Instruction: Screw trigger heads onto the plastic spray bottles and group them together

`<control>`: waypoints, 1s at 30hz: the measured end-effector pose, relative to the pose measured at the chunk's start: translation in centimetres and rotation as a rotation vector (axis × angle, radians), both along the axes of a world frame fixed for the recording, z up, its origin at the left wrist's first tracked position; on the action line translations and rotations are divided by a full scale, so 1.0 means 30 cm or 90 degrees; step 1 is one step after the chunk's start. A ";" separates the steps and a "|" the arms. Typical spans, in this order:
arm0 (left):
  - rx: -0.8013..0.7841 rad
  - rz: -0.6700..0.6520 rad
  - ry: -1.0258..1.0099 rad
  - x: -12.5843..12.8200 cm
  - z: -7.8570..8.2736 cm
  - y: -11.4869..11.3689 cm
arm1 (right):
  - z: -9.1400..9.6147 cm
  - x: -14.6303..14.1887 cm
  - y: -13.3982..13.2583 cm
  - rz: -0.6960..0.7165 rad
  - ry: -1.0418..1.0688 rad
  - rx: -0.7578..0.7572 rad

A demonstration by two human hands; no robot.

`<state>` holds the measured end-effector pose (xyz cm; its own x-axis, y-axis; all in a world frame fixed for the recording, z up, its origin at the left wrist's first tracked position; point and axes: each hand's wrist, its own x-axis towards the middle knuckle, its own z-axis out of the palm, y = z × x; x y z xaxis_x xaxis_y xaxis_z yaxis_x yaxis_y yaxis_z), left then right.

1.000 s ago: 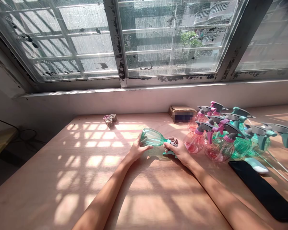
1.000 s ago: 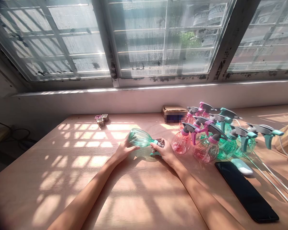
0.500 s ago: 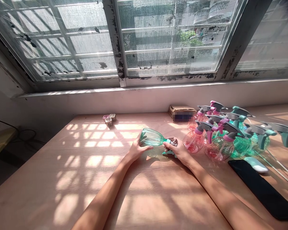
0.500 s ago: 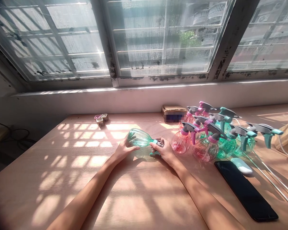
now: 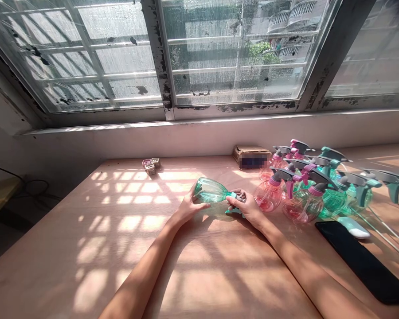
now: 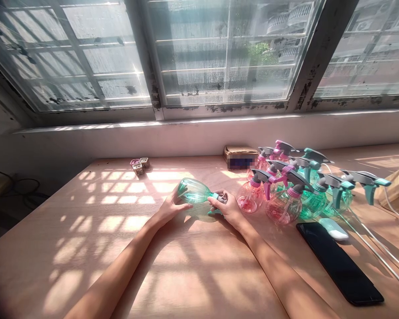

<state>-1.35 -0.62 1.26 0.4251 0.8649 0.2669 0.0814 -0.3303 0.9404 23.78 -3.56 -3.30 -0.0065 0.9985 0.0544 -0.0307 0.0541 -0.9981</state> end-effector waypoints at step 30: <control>0.006 0.004 -0.010 0.006 -0.013 0.008 | -0.011 0.004 0.001 0.016 0.003 0.021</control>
<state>-1.16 -0.38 0.87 0.4149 0.8653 0.2811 0.0693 -0.3381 0.9385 23.89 -3.55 -3.63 -0.0306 0.9957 0.0876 -0.0370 0.0865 -0.9956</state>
